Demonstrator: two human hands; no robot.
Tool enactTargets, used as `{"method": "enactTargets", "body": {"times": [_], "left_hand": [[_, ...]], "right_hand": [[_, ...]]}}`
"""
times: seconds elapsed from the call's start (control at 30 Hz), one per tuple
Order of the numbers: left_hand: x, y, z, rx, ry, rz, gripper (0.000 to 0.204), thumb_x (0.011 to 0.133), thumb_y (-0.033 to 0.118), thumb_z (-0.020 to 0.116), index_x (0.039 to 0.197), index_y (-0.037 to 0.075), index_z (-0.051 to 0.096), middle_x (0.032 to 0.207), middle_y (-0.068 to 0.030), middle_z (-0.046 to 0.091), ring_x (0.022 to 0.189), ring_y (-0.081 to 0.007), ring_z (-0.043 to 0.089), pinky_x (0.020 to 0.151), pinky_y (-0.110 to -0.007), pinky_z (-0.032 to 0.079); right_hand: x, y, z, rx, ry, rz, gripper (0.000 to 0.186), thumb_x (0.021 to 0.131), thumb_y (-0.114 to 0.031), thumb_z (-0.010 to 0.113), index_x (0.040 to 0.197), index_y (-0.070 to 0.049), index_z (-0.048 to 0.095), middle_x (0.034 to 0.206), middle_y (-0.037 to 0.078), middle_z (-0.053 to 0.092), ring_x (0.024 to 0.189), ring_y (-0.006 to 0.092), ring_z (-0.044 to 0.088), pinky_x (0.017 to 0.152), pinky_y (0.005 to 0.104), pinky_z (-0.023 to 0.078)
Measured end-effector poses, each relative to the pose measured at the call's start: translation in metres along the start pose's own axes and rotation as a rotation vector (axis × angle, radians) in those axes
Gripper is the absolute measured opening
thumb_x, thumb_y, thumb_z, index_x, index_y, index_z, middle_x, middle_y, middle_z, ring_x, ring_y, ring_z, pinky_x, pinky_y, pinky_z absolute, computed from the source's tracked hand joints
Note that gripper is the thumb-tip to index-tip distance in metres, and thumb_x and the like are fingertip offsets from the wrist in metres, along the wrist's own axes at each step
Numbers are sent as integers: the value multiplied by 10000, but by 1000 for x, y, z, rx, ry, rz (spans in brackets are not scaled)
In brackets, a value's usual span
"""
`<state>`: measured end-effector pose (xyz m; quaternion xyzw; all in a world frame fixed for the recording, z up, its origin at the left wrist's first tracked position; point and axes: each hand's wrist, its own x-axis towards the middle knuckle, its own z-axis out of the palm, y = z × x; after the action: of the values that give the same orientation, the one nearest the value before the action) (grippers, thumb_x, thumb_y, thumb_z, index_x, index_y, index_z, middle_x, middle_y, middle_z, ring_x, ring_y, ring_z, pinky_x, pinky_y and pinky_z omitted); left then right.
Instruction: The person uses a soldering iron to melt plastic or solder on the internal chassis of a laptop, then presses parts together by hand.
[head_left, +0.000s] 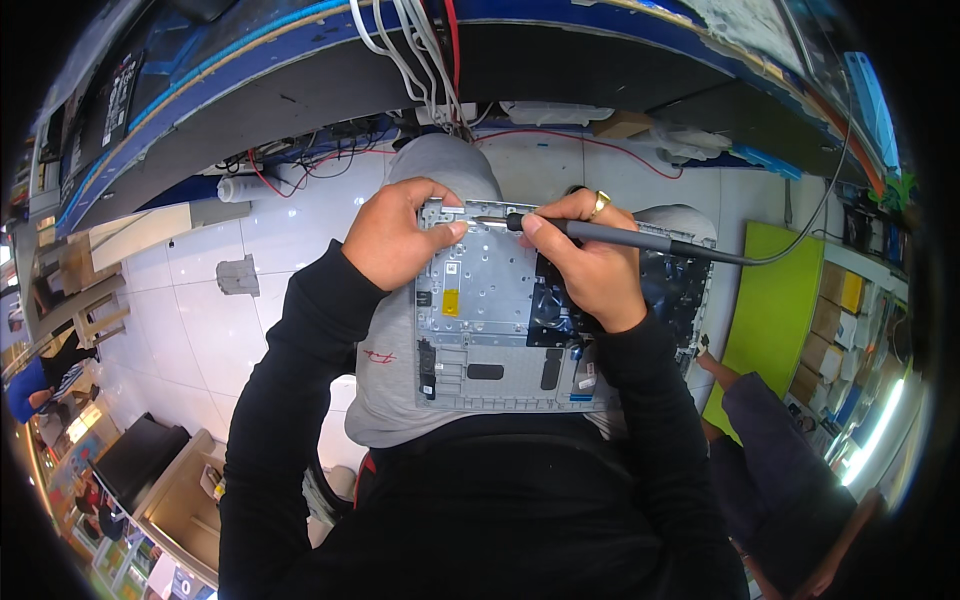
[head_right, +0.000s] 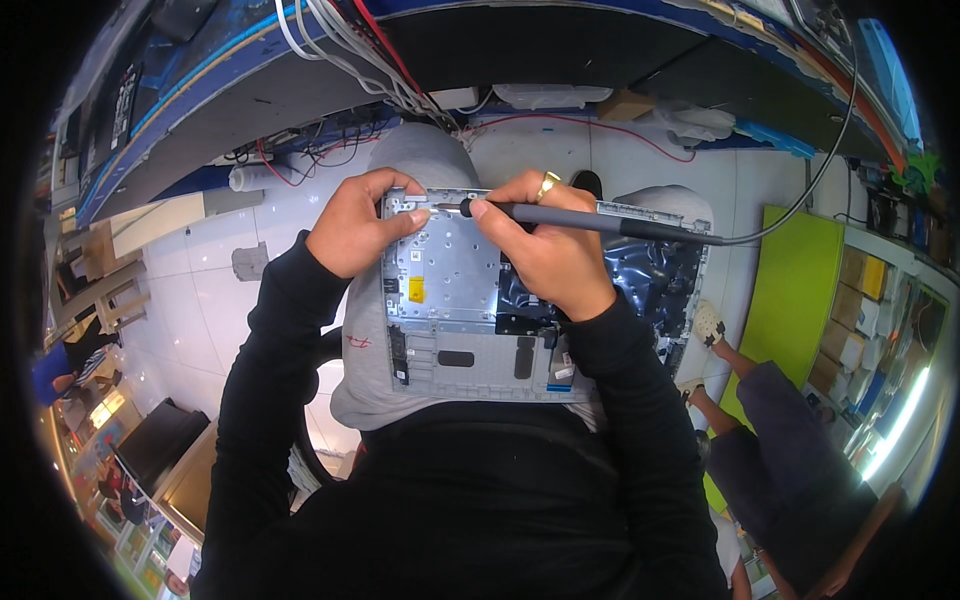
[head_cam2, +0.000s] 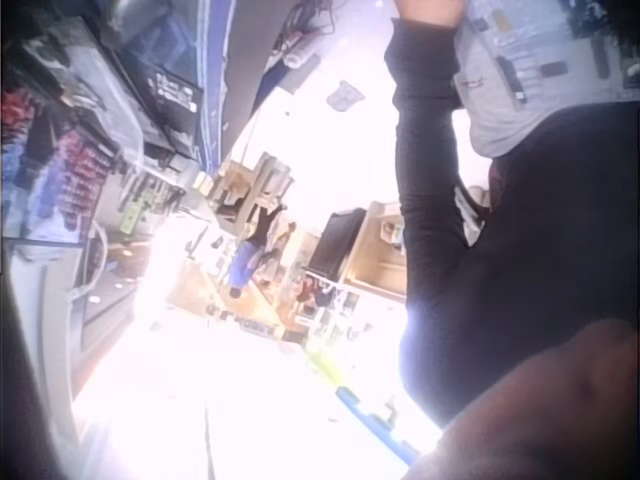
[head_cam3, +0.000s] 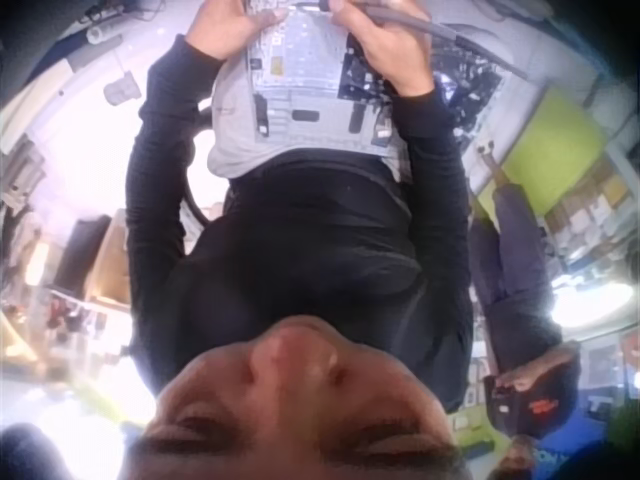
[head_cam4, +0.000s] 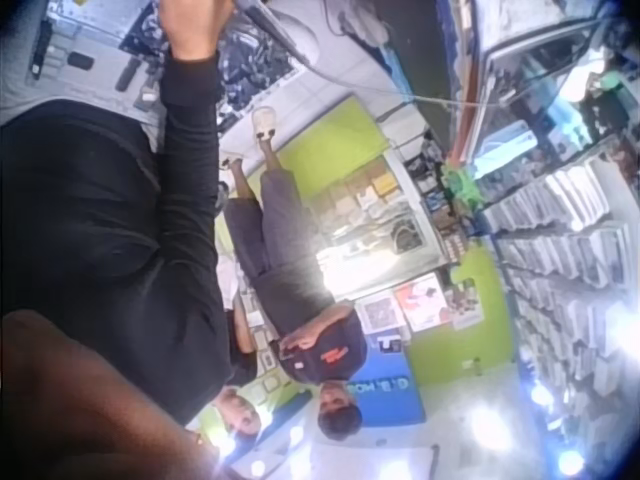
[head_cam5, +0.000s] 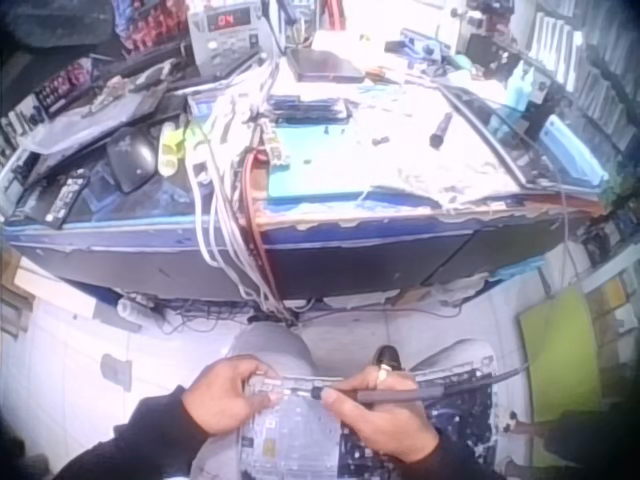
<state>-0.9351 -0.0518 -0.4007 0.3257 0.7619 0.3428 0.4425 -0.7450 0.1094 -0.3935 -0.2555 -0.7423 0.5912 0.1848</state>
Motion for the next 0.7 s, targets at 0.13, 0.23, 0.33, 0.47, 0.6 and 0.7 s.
{"method": "enactTargets", "body": {"times": [0.13, 0.23, 0.33, 0.47, 0.6, 0.7], "left_hand": [[0, 0, -2, -8, -13, 7, 318, 870, 212, 792, 1092, -5, 725, 974, -194, 739, 910, -304, 727, 853, -377, 540], [1, -4, -3, 11, -14, 31, 325, 874, 218, 790, 1106, 1, 721, 998, -200, 739, 932, -312, 726, 865, -382, 538], [0, -4, -3, 27, -22, 30, 337, 883, 228, 785, 1131, 11, 712, 1025, -204, 739, 964, -325, 725, 881, -391, 537], [-2, 2, -5, 58, -52, 6, 339, 906, 250, 768, 1149, 24, 703, 1052, -207, 738, 1001, -339, 724, 901, -403, 535], [-2, 1, -5, 77, -48, 47, 337, 915, 256, 759, 1153, 23, 704, 1069, -207, 737, 1008, -337, 721, 907, -405, 534], [-1, 0, -4, 63, -50, 54, 346, 915, 254, 759, 1164, 20, 704, 1079, -200, 738, 1011, -334, 719, 909, -402, 533]], "right_hand": [[-7, 9, -3, 64, 58, -13, 143, 873, -107, 817, 883, 2, 724, 740, 84, 726, 646, 141, 686, 609, 279, 521], [-11, 4, -10, 45, -33, 50, 102, 960, -35, 730, 964, 15, 641, 854, 121, 733, 778, 193, 748, 710, 285, 573], [-12, 7, -4, 256, 88, 60, 127, 923, -58, 777, 932, 11, 670, 779, 94, 736, 741, 156, 734, 667, 277, 560], [-13, 5, -10, 322, 86, 95, 122, 946, -37, 755, 954, 11, 643, 823, 115, 744, 777, 169, 744, 688, 276, 574], [-13, 4, -13, 384, 93, 116, 127, 944, -38, 760, 958, 12, 644, 861, 131, 749, 778, 168, 742, 691, 276, 576], [-12, 2, -14, 416, 102, 130, 125, 941, -34, 762, 957, 14, 648, 852, 126, 749, 777, 166, 741, 690, 275, 574]]}}
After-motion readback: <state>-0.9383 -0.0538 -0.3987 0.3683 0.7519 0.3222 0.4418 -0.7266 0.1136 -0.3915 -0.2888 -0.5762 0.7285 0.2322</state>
